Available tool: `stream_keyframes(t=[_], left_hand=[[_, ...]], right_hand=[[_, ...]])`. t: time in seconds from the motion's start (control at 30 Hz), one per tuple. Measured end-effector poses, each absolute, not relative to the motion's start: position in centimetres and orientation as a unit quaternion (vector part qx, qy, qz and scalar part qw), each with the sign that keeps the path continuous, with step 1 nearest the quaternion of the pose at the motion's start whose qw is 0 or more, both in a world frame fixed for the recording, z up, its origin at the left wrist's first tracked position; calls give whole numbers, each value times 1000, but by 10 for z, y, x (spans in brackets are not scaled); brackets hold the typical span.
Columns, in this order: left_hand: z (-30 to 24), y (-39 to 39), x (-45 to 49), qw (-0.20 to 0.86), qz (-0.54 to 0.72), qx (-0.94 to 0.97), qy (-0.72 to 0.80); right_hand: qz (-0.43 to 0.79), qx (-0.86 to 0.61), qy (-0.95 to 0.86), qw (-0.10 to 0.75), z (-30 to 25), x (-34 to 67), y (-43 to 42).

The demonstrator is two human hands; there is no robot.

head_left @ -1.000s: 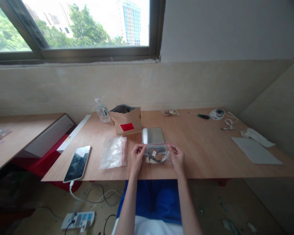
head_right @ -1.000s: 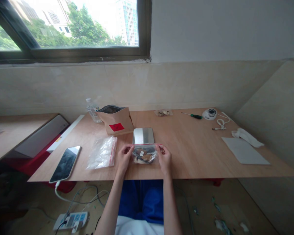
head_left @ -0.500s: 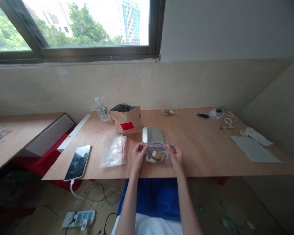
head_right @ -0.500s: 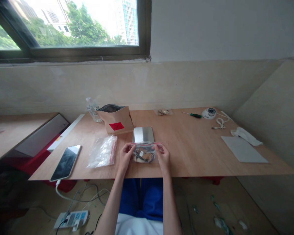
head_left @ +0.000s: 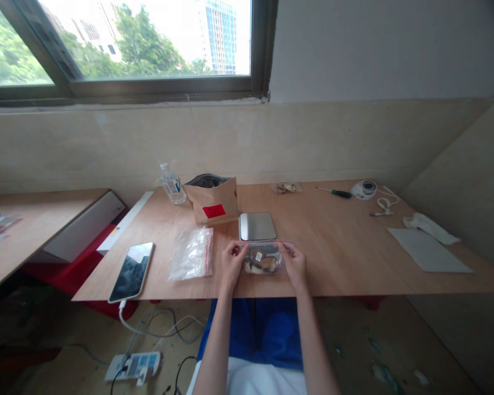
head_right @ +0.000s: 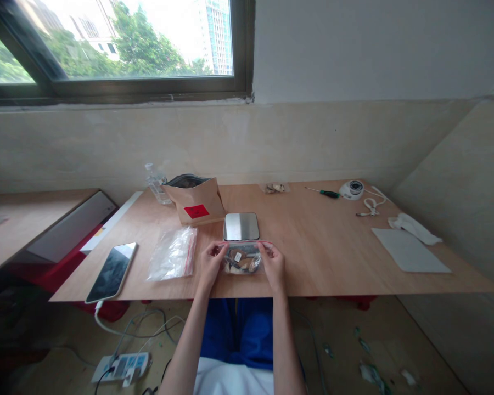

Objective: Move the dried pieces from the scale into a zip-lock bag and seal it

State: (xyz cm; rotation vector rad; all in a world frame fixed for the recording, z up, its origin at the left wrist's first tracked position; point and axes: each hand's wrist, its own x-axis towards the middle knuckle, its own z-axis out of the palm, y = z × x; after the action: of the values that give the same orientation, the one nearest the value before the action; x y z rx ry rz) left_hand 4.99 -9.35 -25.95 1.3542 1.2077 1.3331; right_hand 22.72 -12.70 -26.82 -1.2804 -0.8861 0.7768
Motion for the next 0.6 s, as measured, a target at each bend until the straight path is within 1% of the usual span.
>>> stream_keyframes(t=[0.2, 0.37, 0.6], left_hand=[[-257, -94, 51, 432, 534, 541, 485], [-253, -96, 53, 447, 527, 553, 467], [-249, -97, 54, 462, 523, 560, 446]], right_hand=[[343, -561, -377, 652, -272, 227, -125], [359, -531, -372, 671, -274, 227, -127], [401, -516, -375, 657, -273, 225, -128]])
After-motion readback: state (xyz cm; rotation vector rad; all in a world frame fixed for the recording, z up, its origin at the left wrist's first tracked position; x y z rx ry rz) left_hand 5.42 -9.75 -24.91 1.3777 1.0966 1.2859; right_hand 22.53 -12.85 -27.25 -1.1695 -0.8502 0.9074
